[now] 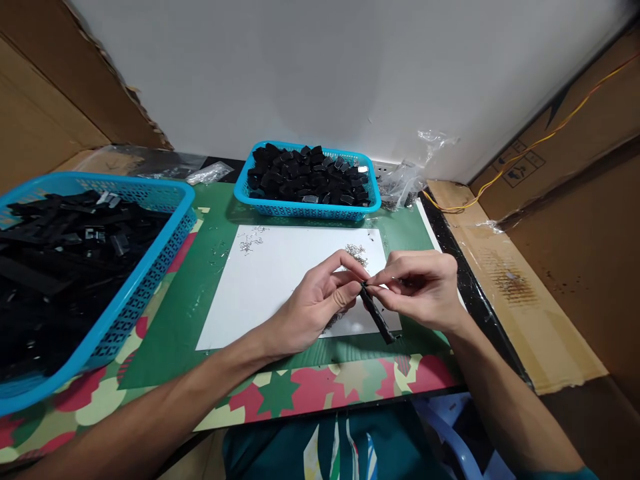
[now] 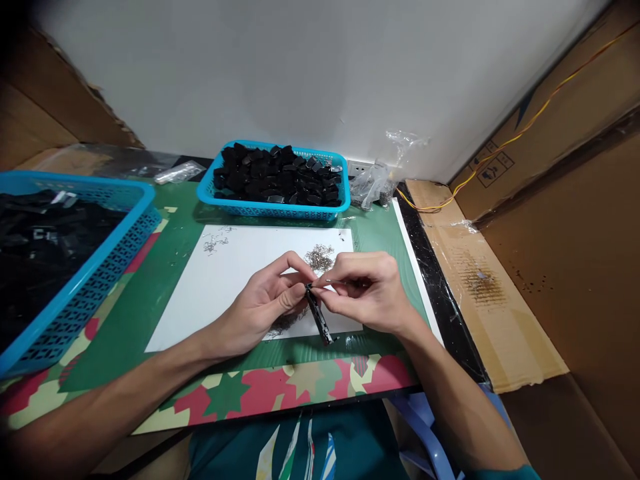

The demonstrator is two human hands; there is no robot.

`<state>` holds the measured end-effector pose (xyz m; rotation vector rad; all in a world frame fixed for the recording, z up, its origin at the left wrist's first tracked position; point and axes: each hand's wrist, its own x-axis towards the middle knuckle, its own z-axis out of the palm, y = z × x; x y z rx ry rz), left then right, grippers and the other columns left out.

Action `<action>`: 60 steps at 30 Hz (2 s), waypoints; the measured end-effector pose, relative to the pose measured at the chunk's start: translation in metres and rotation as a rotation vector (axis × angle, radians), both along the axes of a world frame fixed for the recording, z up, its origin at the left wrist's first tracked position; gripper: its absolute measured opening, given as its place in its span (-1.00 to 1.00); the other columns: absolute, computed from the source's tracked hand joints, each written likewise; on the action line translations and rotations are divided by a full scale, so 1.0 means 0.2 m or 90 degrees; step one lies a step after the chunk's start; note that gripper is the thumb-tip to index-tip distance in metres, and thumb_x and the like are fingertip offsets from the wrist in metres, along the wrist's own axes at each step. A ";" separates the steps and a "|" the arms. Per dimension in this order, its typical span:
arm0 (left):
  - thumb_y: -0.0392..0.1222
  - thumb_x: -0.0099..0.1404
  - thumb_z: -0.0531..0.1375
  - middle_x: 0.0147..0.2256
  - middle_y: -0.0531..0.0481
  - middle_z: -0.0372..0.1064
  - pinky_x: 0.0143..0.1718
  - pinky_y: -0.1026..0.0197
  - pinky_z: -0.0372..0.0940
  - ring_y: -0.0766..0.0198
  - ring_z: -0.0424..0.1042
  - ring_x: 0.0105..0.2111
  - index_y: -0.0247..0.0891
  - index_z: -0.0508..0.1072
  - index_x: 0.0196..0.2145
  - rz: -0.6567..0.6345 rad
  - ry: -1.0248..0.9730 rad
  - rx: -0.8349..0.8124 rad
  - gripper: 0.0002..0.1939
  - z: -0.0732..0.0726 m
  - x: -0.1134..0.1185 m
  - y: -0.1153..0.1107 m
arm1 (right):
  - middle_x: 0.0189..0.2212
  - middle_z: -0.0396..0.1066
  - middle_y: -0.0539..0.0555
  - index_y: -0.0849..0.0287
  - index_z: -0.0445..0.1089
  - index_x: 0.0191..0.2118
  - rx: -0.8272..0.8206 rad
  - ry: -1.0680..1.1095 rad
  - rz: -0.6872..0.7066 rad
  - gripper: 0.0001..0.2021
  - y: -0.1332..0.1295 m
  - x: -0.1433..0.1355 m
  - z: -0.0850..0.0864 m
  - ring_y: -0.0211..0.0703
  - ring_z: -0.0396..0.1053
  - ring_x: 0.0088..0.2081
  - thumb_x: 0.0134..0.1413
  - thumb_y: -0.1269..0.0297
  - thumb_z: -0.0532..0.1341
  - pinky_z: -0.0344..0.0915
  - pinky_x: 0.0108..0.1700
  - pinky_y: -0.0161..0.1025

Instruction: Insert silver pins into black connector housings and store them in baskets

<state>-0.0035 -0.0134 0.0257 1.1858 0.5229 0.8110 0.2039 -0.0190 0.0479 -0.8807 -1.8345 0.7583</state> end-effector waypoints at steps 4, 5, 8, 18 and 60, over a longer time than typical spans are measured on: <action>-0.01 0.45 0.25 -0.48 0.16 0.22 -0.56 0.38 -0.03 0.47 0.08 -0.57 -0.22 0.32 -0.10 0.002 0.006 -0.021 -0.73 0.01 0.00 0.00 | -0.59 0.37 -0.06 0.14 0.62 -0.35 0.036 -0.011 -0.006 -0.97 0.00 0.01 -0.01 -0.35 0.17 -0.60 0.11 0.34 0.43 0.07 -0.55 -0.29; 0.00 0.44 0.26 -0.48 0.16 0.22 -0.57 0.38 -0.03 0.48 0.08 -0.57 -0.22 0.32 -0.10 0.003 0.005 -0.024 -0.72 0.01 0.00 0.00 | -0.59 0.38 -0.05 0.14 0.63 -0.34 0.042 -0.014 -0.009 -0.97 0.00 0.01 -0.01 -0.34 0.18 -0.60 0.11 0.34 0.43 0.08 -0.55 -0.29; 0.01 0.43 0.27 -0.46 0.15 0.24 -0.57 0.38 -0.03 0.48 0.10 -0.57 -0.23 0.32 -0.10 0.007 0.004 -0.026 -0.70 0.01 0.00 0.00 | -0.59 0.41 -0.04 0.11 0.65 -0.32 0.065 -0.016 -0.022 -0.99 0.00 0.00 0.00 -0.32 0.22 -0.60 0.11 0.34 0.43 0.12 -0.56 -0.29; -0.03 0.46 0.25 -0.36 0.04 0.39 -0.55 0.35 0.00 0.48 0.14 -0.54 -0.28 0.40 -0.07 0.017 -0.006 0.009 -0.74 -0.01 0.00 0.00 | -0.51 0.50 0.02 0.15 0.65 -0.27 0.089 0.010 0.049 -0.93 0.01 0.01 -0.02 -0.29 0.35 -0.54 0.14 0.45 0.40 0.22 -0.52 -0.29; -0.29 0.35 0.33 -0.29 0.01 0.60 -0.19 0.06 0.18 0.13 0.46 -0.25 -0.25 0.61 -0.18 0.173 0.520 0.704 -0.91 -0.14 -0.01 0.03 | -0.01 0.44 0.16 -0.01 0.57 0.08 0.054 -0.244 -0.119 -0.72 -0.09 0.07 -0.08 -0.06 0.46 -0.01 0.43 0.32 0.15 0.41 0.02 -0.10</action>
